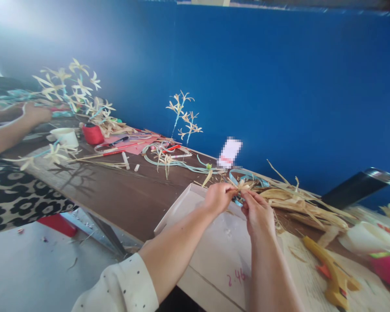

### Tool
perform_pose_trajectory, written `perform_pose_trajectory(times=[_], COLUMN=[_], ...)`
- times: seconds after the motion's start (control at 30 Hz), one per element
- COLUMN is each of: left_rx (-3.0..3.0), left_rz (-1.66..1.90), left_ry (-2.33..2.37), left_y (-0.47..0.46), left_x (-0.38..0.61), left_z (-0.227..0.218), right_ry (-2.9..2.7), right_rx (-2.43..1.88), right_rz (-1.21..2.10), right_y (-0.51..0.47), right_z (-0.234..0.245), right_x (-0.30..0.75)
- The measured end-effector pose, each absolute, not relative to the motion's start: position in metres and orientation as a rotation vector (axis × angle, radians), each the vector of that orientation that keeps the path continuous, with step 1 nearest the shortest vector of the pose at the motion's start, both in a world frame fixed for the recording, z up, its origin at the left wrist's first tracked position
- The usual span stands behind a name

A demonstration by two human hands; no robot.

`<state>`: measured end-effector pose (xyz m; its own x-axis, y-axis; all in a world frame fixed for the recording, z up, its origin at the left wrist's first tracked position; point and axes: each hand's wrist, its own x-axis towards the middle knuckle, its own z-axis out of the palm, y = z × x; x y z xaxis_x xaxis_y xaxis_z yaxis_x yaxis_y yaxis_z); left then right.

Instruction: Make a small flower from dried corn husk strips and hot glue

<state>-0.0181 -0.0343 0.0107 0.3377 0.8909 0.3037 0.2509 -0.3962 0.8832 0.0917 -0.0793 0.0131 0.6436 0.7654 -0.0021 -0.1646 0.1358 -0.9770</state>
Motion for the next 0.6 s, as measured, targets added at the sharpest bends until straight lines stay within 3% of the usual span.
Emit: perform_pose_trajectory(times=[0.6], left_rx=[1.789], left_rz=[1.114], left_ry=[1.02], left_y=[-0.033], left_x=[-0.0186], left_z=[0.011], right_ry=[-0.695], right_rx=[-1.311], right_rz=[0.669], right_y=[-0.0803], right_z=[0.0097], right_x=[0.0915])
